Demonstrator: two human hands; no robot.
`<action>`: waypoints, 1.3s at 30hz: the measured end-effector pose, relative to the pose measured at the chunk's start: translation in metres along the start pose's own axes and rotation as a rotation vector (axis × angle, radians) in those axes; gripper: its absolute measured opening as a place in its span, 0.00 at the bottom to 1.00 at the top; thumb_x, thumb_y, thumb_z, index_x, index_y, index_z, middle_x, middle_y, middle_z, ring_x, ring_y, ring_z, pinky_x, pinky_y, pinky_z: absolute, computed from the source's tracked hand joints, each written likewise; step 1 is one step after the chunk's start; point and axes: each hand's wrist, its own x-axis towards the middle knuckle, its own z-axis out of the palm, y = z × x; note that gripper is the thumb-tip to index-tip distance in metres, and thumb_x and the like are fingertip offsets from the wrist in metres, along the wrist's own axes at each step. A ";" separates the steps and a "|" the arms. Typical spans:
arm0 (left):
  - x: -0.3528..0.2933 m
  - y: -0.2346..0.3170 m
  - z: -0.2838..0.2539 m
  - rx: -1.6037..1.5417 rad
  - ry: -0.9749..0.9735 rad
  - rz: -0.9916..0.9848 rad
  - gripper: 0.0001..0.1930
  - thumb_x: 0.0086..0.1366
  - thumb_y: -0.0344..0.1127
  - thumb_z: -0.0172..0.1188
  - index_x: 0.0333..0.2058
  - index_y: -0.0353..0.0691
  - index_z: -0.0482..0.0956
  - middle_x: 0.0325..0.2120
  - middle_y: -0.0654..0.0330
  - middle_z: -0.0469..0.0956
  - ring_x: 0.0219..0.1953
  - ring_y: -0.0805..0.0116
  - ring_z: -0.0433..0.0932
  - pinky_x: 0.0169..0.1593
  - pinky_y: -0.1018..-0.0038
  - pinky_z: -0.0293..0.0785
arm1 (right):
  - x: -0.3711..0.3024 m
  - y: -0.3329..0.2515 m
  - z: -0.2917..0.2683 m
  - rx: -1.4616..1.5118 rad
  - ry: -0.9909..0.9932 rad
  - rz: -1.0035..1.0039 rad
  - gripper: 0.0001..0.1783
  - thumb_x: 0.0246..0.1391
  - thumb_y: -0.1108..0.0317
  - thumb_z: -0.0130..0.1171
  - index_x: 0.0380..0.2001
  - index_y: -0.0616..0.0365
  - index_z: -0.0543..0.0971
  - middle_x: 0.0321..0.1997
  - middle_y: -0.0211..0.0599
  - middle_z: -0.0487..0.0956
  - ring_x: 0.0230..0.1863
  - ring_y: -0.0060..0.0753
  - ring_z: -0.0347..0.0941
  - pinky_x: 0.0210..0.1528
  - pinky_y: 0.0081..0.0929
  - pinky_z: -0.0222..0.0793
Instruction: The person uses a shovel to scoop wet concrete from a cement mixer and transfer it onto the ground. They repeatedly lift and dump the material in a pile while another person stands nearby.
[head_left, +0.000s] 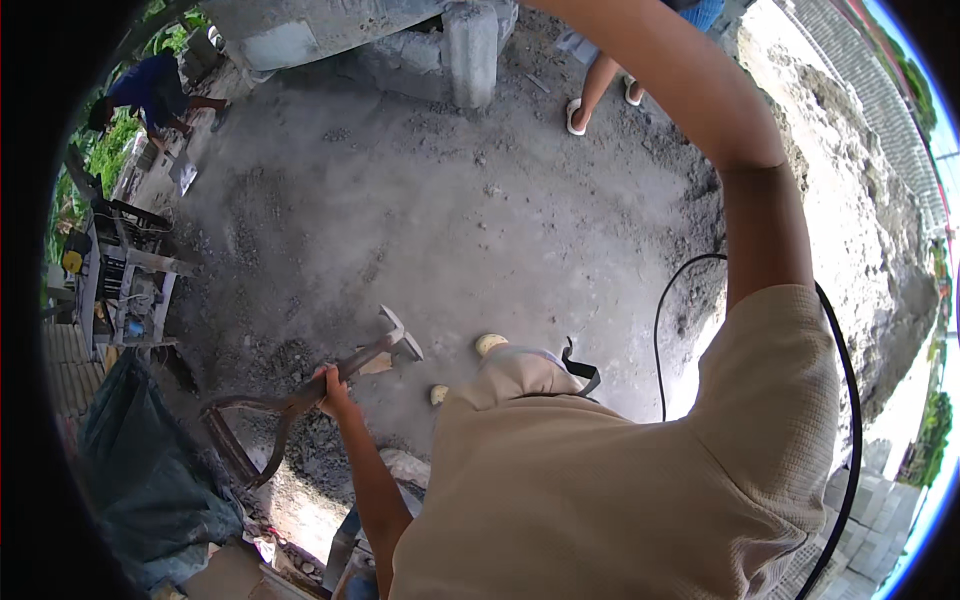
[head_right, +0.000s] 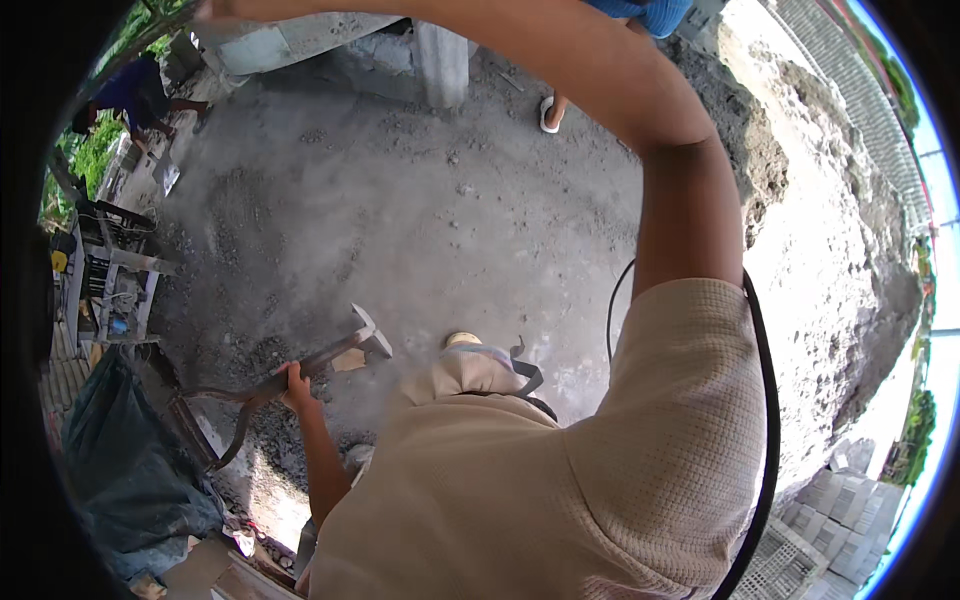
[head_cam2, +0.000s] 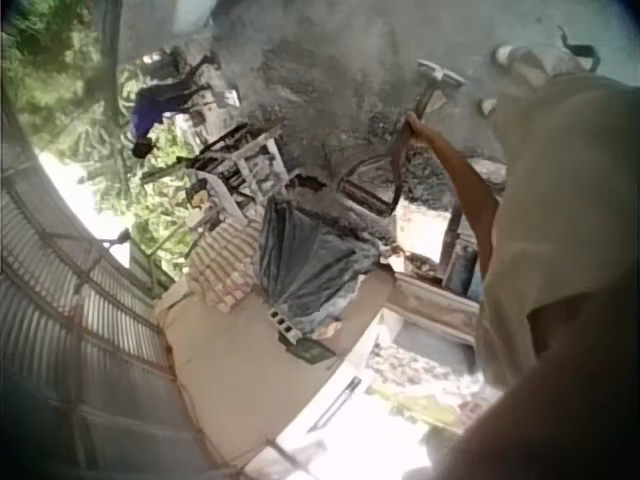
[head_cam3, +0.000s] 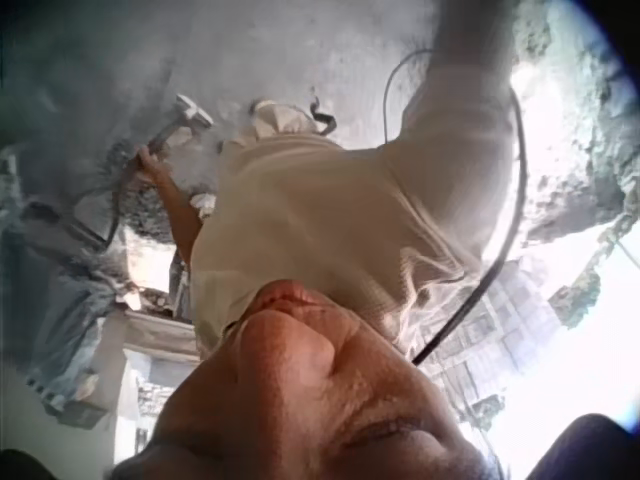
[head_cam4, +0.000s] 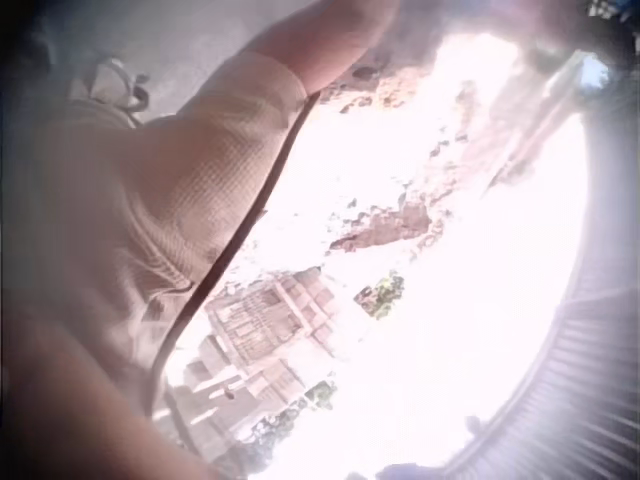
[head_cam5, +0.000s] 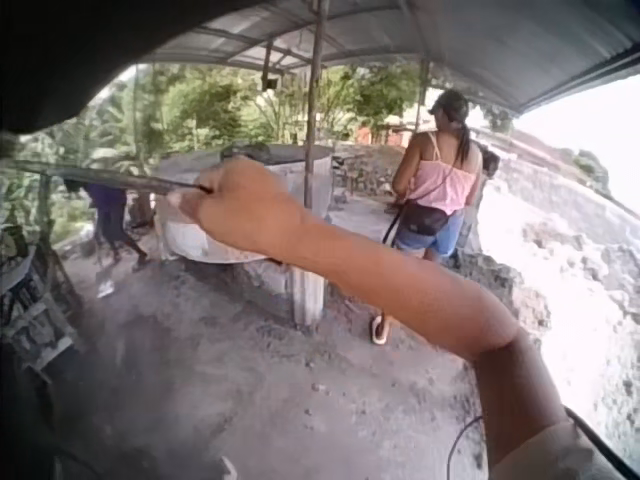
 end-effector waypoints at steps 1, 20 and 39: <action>0.000 0.005 -0.001 -0.009 -0.012 -0.019 0.13 0.43 0.33 0.60 0.31 0.46 0.73 0.33 0.68 0.70 0.36 0.71 0.66 0.35 0.73 0.62 | -0.007 0.031 -0.009 0.200 -0.058 -0.297 0.21 0.46 0.53 0.49 0.19 0.64 0.74 0.17 0.49 0.71 0.22 0.42 0.68 0.29 0.33 0.62; 0.005 -0.003 -0.057 0.049 -0.120 0.094 0.17 0.44 0.33 0.59 0.35 0.37 0.70 0.34 0.58 0.69 0.37 0.67 0.68 0.37 0.70 0.67 | -0.259 0.081 0.046 1.699 0.193 0.661 0.19 0.54 0.52 0.38 0.19 0.54 0.65 0.05 0.19 0.52 0.06 0.13 0.44 0.10 0.16 0.45; -0.007 -0.012 -0.077 -0.192 -0.034 0.094 0.14 0.43 0.28 0.59 0.31 0.42 0.69 0.31 0.64 0.68 0.34 0.71 0.67 0.35 0.76 0.66 | -0.194 -0.050 -0.123 0.701 -0.615 -2.186 0.11 0.49 0.66 0.48 0.35 0.56 0.75 0.31 0.35 0.76 0.17 0.25 0.67 0.18 0.26 0.70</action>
